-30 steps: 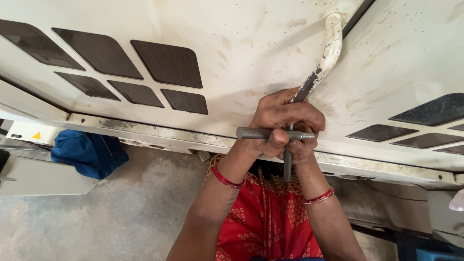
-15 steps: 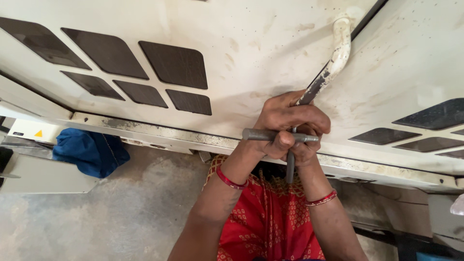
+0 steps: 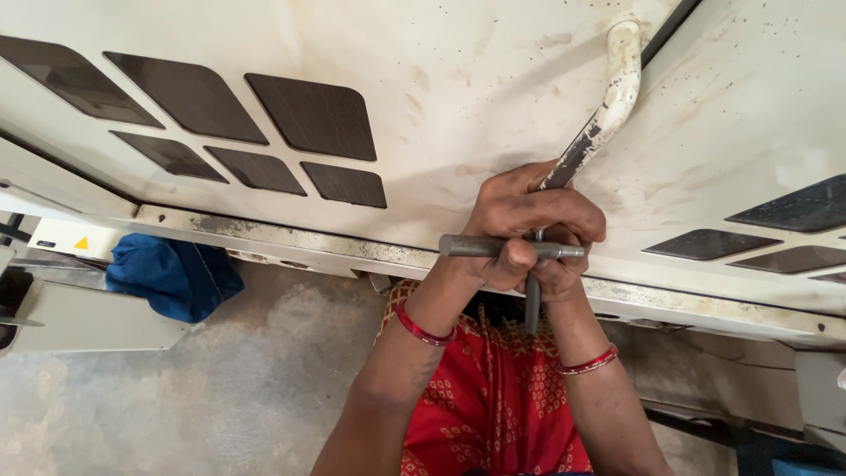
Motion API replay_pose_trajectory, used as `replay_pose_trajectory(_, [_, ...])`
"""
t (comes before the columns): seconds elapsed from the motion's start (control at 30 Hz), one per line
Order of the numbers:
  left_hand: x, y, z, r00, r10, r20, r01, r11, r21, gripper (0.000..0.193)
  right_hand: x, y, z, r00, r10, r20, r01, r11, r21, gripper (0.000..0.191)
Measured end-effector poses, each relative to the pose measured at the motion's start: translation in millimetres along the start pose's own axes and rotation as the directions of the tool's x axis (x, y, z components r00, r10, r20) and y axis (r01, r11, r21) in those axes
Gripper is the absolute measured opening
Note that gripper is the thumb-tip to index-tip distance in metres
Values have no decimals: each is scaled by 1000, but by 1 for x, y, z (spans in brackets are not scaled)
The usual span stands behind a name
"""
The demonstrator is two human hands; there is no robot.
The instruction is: The person uses two metal rods to manipulate a latch on a large industrial machine. They open the machine door, reach inside to adjust internal components, and then close the door.
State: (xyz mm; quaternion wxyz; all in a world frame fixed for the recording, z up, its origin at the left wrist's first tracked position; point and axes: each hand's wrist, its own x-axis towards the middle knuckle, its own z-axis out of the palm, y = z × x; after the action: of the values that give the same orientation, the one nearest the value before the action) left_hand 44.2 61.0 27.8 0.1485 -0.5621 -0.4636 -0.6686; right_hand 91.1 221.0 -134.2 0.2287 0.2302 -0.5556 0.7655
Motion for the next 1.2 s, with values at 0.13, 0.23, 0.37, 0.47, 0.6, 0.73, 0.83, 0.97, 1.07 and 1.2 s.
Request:
replay_pose_trajectory(0.13, [-1,-1,1,1000,-1,-6,1,1000,-16,86,-1,0,0,1000,9,-4,-9,1000,-11,64])
replay_pose_trajectory(0.23, [-1,-2,2,1000,0,-14,0,1000,-19,87,0,-2,1,1000,12,1,-12,1000,2,64])
replay_pose_trajectory(0.37, [-1,-1,3,1000,-3,-11,2,1000,-11,87,1,-4,2,1000,8,4,-8,999,-32,63])
replay_pose_trajectory(0.47, [-1,0,1,1000,-3,-8,3,1000,-7,87,1,-2,2,1000,-15,-3,14,998,-60,61])
replay_pose_trajectory(0.6, [0,1,0,1000,-11,-4,11,1000,-7,87,0,-1,1,999,-39,-14,37,994,-101,60])
replay_pose_trajectory(0.73, [1,3,0,1000,0,-5,0,1000,25,86,-1,-2,1,999,9,-39,-13,994,-107,63])
replay_pose_trajectory(0.83, [2,3,0,1000,-11,-7,11,1000,15,86,0,-2,2,998,0,-57,-7,992,-122,63])
replay_pose_trajectory(0.97, [3,2,0,1000,7,-7,-7,1000,8,86,0,-3,2,998,10,-57,-15,996,-88,64])
replay_pose_trajectory(1.07, [3,1,1,1000,15,-12,-15,1000,14,85,1,-2,2,998,-28,-50,23,993,-115,62])
replay_pose_trajectory(1.2, [2,2,0,1000,-5,-8,5,1000,-2,86,2,-1,3,999,-35,-33,32,996,-77,61])
